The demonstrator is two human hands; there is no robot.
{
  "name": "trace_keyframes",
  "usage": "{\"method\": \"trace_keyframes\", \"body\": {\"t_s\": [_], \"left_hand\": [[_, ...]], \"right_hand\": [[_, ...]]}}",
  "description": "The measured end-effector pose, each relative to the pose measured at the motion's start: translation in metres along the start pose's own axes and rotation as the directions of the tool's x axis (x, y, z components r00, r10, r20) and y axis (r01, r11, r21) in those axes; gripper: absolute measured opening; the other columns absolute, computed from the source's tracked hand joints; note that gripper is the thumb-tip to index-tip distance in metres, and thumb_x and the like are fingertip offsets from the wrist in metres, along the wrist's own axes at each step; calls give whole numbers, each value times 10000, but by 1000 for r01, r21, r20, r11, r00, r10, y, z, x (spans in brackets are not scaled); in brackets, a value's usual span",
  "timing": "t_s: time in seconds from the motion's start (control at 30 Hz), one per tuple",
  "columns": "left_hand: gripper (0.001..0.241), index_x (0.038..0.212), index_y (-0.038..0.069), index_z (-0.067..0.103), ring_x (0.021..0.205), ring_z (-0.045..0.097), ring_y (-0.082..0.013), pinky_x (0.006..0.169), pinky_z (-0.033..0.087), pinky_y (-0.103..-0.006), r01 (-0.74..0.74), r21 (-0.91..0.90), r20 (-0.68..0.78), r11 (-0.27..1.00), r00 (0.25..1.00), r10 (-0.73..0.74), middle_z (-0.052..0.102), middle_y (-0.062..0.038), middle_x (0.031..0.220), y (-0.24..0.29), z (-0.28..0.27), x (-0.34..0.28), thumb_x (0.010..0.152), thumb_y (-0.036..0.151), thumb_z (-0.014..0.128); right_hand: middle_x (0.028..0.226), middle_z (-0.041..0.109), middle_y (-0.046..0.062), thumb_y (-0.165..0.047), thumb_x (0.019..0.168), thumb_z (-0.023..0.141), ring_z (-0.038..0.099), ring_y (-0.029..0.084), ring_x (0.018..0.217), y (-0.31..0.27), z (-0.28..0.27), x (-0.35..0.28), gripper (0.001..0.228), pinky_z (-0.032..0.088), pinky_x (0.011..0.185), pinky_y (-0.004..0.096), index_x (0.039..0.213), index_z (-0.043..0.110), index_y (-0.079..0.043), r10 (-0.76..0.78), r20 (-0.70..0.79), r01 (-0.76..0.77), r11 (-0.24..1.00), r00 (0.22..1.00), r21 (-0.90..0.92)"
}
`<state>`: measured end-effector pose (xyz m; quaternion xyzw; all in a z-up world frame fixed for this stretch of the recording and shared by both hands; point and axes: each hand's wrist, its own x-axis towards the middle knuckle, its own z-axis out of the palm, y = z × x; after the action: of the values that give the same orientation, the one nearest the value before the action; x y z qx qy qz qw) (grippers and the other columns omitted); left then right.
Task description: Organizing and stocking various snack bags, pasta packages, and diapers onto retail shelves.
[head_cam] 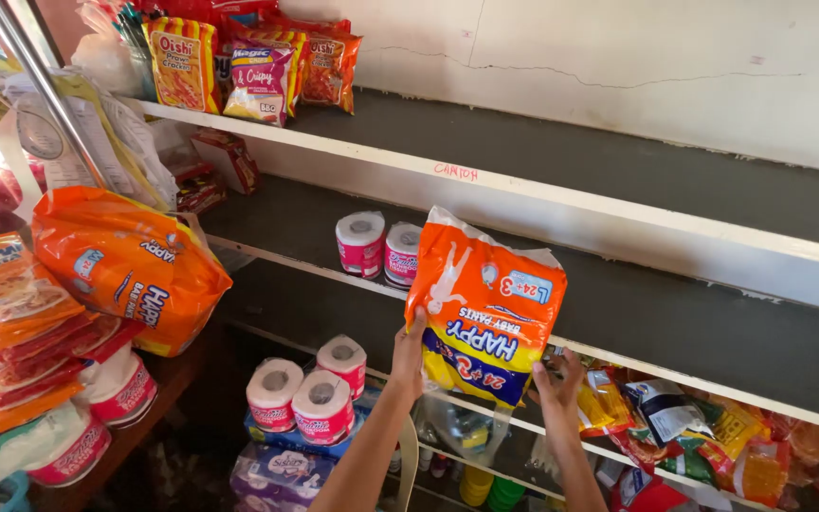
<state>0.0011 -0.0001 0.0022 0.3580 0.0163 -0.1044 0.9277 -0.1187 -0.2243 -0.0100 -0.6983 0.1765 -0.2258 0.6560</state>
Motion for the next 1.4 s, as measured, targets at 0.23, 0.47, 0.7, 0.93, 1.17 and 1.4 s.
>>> {"method": "trace_keyframes", "body": {"t_s": [0.23, 0.47, 0.7, 0.93, 1.17, 1.4], "left_hand": [[490, 1184, 24, 677, 845, 754, -188, 743, 600, -324, -6, 42, 43, 999, 999, 4, 784, -90, 1023, 31, 26, -10, 964, 458, 621], [451, 1069, -24, 725, 757, 726, -148, 688, 578, -295, -140, 170, 248, 975, 964, 95, 775, -83, 925, 43, 26, 25, 1004, 414, 643], [460, 1135, -23, 741, 838, 729, -102, 776, 581, -280, -230, 310, 410, 923, 908, 89, 786, -74, 1012, 110, 53, 7, 980, 404, 669], [453, 1125, -58, 738, 757, 722, -162, 731, 583, -306, -350, 297, 443, 888, 875, 197, 776, -136, 968, 244, 106, 11, 997, 369, 664], [373, 1094, -29, 732, 858, 703, -135, 775, 577, -289, -611, 127, 618, 781, 665, 420, 760, -88, 1013, 355, 196, 19, 999, 325, 668], [286, 964, -37, 624, 721, 486, -187, 675, 454, -320, -952, 302, 604, -42, 157, 781, 525, -114, 813, 386, 242, 64, 1062, 229, 667]], "right_hand": [[1565, 407, 239, -413, 851, 660, 520, 381, 1333, -8, 11, 4, 993, 515, 958, 602, 1606, 35, -258, 76, 214, -137, 949, 974, 284], [1525, 436, 132, -346, 879, 615, 540, 374, 1300, 10, 26, -10, 822, 491, 976, 691, 1564, 166, -274, 170, 396, -348, 830, 903, 437], [1532, 439, 70, -272, 903, 567, 524, 344, 1331, 0, 40, -13, 728, 480, 955, 743, 1545, 223, -288, 133, 377, -333, 774, 917, 538], [1557, 386, 133, -160, 869, 616, 479, 359, 1365, -85, 77, 8, 833, 481, 980, 666, 1537, 128, -262, -24, 364, -175, 846, 931, 504], [1536, 400, 91, -80, 807, 763, 456, 195, 1360, -237, 101, 22, 1012, 506, 986, 408, 1593, 134, -187, -489, 401, 424, 872, 774, 244], [1307, 630, 118, -46, 828, 776, 656, 168, 1172, -295, 136, 121, 728, 596, 929, 333, 1438, 381, -90, -655, 221, 618, 756, 723, 218]]}}
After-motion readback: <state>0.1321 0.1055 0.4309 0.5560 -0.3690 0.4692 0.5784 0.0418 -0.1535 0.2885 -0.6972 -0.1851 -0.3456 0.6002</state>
